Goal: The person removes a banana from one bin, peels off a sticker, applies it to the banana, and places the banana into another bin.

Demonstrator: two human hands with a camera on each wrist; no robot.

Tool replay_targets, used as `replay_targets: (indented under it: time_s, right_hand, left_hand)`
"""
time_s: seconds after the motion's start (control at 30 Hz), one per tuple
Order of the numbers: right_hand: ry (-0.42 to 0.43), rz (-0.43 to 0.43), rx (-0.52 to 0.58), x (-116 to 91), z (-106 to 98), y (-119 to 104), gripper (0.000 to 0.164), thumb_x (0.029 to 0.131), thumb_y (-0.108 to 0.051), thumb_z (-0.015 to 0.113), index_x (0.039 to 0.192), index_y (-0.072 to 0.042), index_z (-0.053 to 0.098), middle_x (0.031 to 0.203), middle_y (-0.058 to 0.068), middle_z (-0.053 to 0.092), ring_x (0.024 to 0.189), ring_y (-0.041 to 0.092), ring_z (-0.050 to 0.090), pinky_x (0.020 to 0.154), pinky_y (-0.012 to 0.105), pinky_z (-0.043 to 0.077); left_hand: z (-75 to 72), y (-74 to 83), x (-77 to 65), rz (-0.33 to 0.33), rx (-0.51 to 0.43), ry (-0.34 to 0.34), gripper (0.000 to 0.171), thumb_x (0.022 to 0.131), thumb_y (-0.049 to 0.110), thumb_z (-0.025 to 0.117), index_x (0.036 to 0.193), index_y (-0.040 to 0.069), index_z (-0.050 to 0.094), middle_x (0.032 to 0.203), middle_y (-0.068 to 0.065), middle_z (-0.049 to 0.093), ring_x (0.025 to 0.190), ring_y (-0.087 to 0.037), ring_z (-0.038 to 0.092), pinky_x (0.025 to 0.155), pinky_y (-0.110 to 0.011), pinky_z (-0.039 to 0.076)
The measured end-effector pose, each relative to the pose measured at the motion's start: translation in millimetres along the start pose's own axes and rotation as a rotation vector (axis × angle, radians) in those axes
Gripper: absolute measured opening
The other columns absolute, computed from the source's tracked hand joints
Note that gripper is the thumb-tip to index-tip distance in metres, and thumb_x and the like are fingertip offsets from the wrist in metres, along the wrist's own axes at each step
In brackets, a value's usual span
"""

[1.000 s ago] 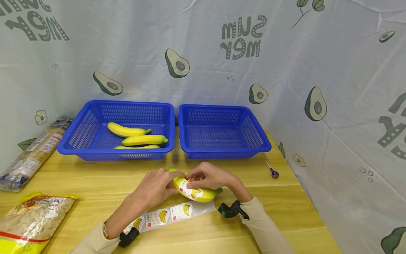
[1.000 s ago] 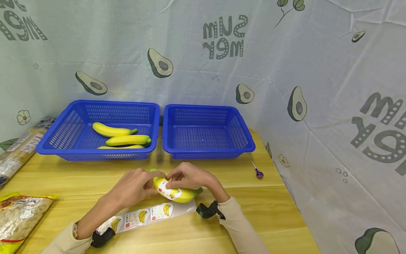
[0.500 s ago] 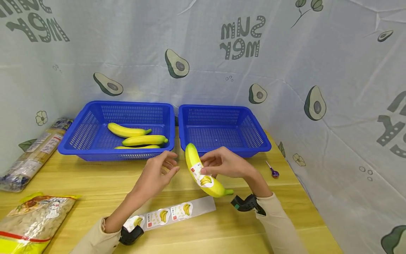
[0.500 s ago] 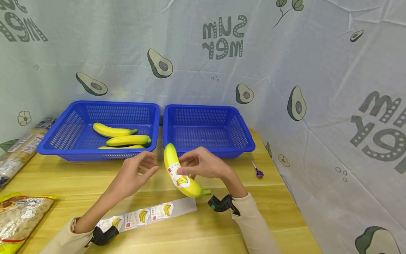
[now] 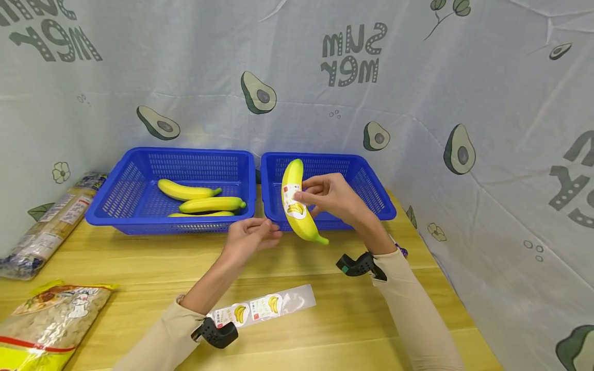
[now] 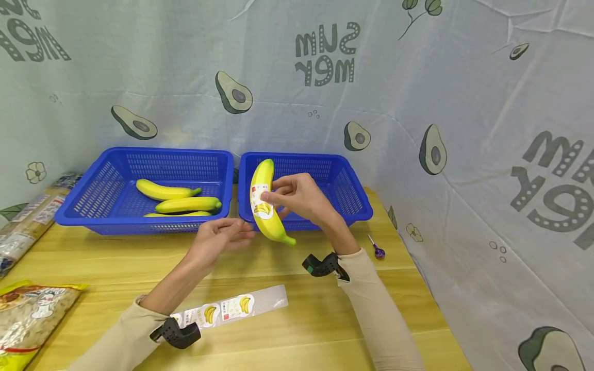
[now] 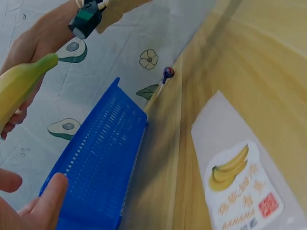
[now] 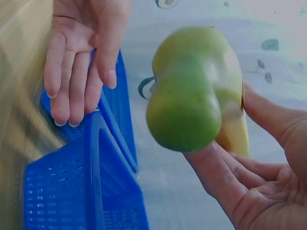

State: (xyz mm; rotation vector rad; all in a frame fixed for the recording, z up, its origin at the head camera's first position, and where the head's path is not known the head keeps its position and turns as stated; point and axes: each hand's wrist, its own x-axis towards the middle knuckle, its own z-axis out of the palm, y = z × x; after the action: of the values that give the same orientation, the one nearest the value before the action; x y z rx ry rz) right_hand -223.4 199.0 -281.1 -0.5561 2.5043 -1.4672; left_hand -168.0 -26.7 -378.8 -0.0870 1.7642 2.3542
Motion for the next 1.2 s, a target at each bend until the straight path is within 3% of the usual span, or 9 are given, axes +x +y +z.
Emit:
replay_targets:
  time_s: [0.13,0.27,0.43,0.67,0.87,1.1,1.2]
  right_hand:
    - [0.023,0.010,0.003,14,-1,-1,0.043,0.102,-0.021,0.078,0.133,0.008,0.069,0.108,0.019,0.080,0.087,0.025,0.079,0.074,0.045,0.068]
    - [0.028,0.019,-0.011,24,-2,-1,0.047,0.102,-0.022,0.078,0.135,0.009,0.067,0.111,0.020,0.080,0.087,0.026,0.079,0.075,0.045,0.068]
    - [0.031,0.047,-0.011,35,-4,1,0.047,0.103,-0.023,0.077,0.136,0.009,0.067,0.112,0.021,0.080,0.091,0.027,0.077,0.079,0.050,0.067]
    - [0.043,0.109,0.023,56,-4,4,0.051,0.102,-0.027,0.079,0.136,0.008,0.067,0.117,0.020,0.079,0.095,0.029,0.076,0.080,0.045,0.067]
    - [0.029,0.137,0.039,75,-3,8,0.053,0.102,-0.027,0.078,0.138,0.009,0.064,0.120,0.022,0.077,0.096,0.030,0.076,0.082,0.046,0.067]
    - [-0.003,0.179,0.042,98,-3,16,0.056,0.102,-0.028,0.078,0.139,0.011,0.063,0.118,0.023,0.076,0.094,0.029,0.078,0.086,0.046,0.066]
    - [-0.006,0.206,0.034,107,-4,19,0.056,0.102,-0.028,0.078,0.138,0.011,0.064,0.115,0.023,0.077,0.090,0.027,0.080,0.084,0.043,0.067]
  left_hand:
    - [3.8,-4.5,5.4,-0.022,-0.103,0.047,0.028,0.110,0.001,0.059,0.129,-0.018,0.063,0.116,-0.031,0.075,0.098,-0.031,0.080,0.089,-0.038,0.065]
    - [7.5,-7.3,10.4,-0.024,-0.147,0.070,0.026,0.109,-0.001,0.059,0.126,-0.020,0.063,0.113,-0.031,0.076,0.094,-0.028,0.080,0.089,-0.037,0.065]
    - [12.1,-10.7,17.2,-0.049,-0.194,0.088,0.028,0.108,-0.002,0.060,0.129,-0.021,0.061,0.113,-0.031,0.075,0.099,-0.032,0.080,0.091,-0.039,0.064]
    - [18.4,-14.6,24.0,-0.080,-0.284,0.119,0.034,0.109,-0.002,0.059,0.137,-0.021,0.055,0.109,-0.027,0.075,0.106,-0.037,0.079,0.093,-0.040,0.063]
    - [20.8,-14.7,24.8,-0.078,-0.315,0.163,0.036,0.107,-0.003,0.062,0.138,-0.019,0.053,0.114,-0.032,0.074,0.099,-0.034,0.080,0.089,-0.038,0.065]
    - [22.4,-13.9,25.4,-0.076,-0.367,0.200,0.015,0.105,-0.006,0.063,0.118,-0.008,0.056,0.127,-0.036,0.067,0.090,-0.029,0.081,0.086,-0.038,0.066]
    - [23.3,-14.8,26.2,-0.070,-0.383,0.202,0.021,0.104,-0.009,0.063,0.122,-0.010,0.054,0.126,-0.035,0.065,0.088,-0.028,0.080,0.086,-0.038,0.066]
